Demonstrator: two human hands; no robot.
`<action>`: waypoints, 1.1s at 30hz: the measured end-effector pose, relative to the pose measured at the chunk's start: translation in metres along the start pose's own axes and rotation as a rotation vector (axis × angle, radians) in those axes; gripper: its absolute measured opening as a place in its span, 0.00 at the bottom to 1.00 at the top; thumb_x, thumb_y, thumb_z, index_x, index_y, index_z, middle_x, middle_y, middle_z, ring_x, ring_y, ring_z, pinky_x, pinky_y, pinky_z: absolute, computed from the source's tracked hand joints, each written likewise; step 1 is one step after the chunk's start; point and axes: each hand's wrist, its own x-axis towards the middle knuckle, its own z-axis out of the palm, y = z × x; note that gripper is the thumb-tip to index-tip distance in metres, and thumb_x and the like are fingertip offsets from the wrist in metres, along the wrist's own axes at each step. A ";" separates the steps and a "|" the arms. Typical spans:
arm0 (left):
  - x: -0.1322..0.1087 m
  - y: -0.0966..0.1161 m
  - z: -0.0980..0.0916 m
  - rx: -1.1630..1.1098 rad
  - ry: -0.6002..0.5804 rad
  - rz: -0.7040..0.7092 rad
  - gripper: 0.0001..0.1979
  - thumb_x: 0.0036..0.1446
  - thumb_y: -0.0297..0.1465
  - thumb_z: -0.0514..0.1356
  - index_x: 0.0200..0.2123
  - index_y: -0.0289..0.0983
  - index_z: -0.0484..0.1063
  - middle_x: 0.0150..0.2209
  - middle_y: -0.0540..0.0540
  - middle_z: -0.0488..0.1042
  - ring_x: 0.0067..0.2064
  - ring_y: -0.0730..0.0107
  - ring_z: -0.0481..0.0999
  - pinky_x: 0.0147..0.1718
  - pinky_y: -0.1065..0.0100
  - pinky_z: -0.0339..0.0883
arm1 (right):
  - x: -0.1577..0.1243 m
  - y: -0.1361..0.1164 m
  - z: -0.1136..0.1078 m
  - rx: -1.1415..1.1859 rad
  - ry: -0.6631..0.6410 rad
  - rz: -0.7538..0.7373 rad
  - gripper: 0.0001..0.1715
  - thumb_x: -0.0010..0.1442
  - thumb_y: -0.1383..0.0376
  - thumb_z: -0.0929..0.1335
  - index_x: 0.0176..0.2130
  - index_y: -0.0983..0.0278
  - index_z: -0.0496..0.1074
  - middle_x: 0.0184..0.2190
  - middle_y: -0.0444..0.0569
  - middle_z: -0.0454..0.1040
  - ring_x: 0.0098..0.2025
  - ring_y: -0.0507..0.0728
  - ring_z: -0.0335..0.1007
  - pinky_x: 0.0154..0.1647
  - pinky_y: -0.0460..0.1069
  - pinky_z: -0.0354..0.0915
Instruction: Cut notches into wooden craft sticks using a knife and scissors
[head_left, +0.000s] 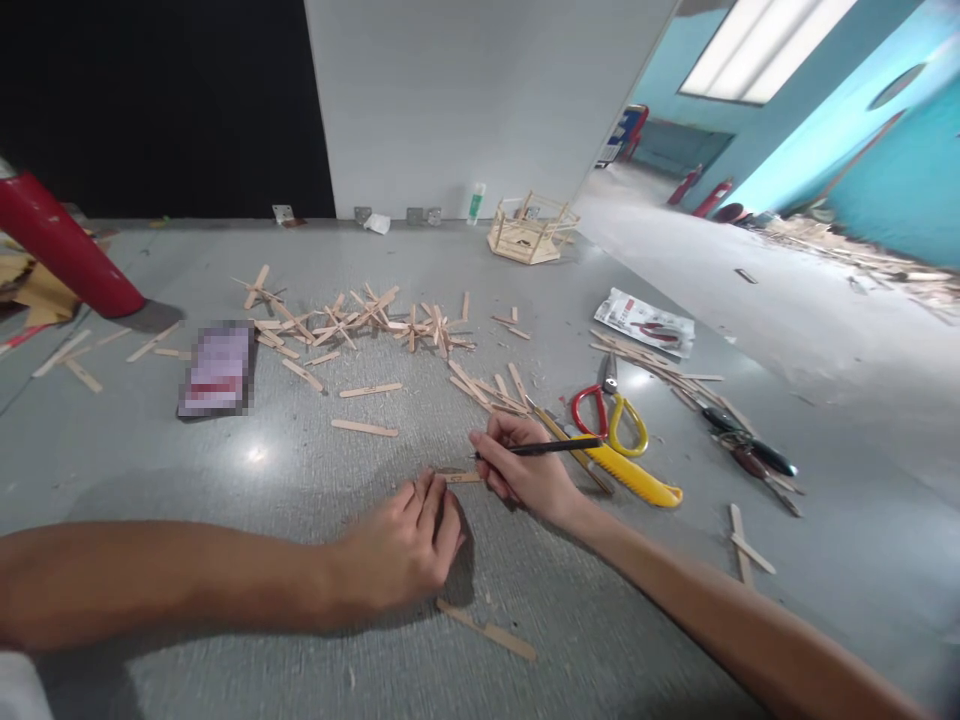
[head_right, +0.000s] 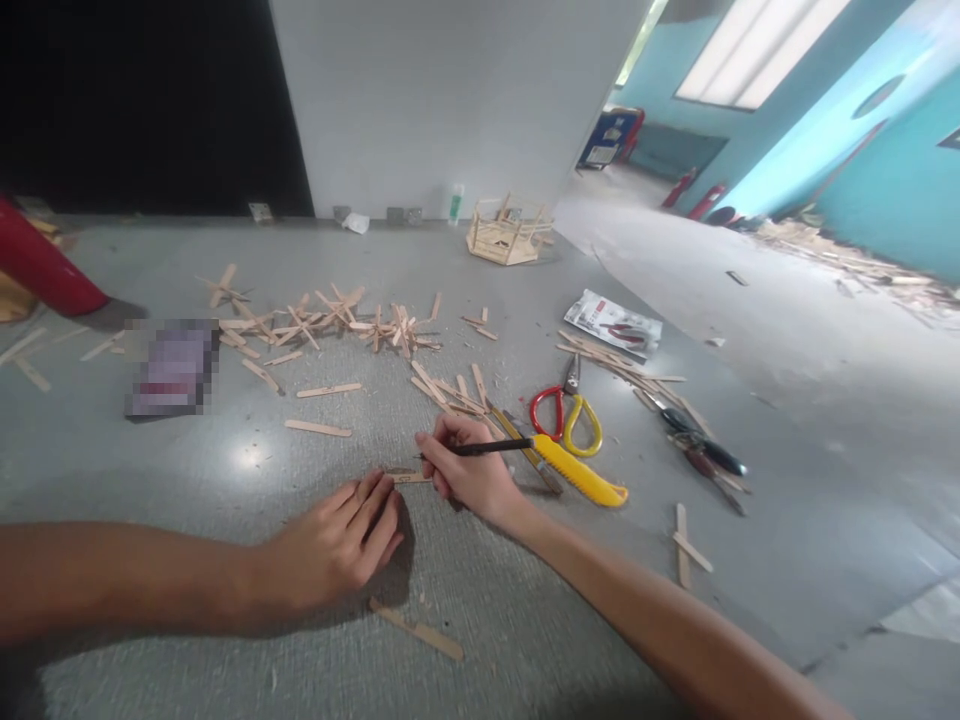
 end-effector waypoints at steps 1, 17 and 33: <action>0.000 -0.003 -0.003 -0.064 -0.050 -0.018 0.14 0.66 0.23 0.54 0.50 0.20 0.73 0.47 0.22 0.81 0.49 0.46 0.83 0.45 0.56 0.74 | 0.000 0.000 -0.001 -0.036 0.024 -0.023 0.26 0.66 0.45 0.66 0.27 0.58 0.61 0.15 0.39 0.69 0.10 0.48 0.55 0.08 0.42 0.52; 0.011 -0.052 -0.005 -0.503 -0.297 -0.375 0.12 0.59 0.16 0.58 0.28 0.36 0.68 0.33 0.45 0.72 0.37 0.61 0.74 0.35 0.65 0.66 | 0.014 -0.001 -0.067 -1.072 0.286 0.125 0.20 0.73 0.70 0.59 0.58 0.72 0.71 0.49 0.68 0.77 0.50 0.69 0.77 0.46 0.61 0.71; 0.042 -0.069 -0.076 -1.234 -0.320 -0.681 0.13 0.71 0.30 0.43 0.41 0.36 0.66 0.26 0.52 0.70 0.25 0.72 0.71 0.28 0.72 0.67 | 0.023 0.018 -0.146 -1.203 0.280 0.456 0.19 0.69 0.60 0.71 0.56 0.65 0.72 0.55 0.55 0.75 0.51 0.62 0.76 0.50 0.59 0.75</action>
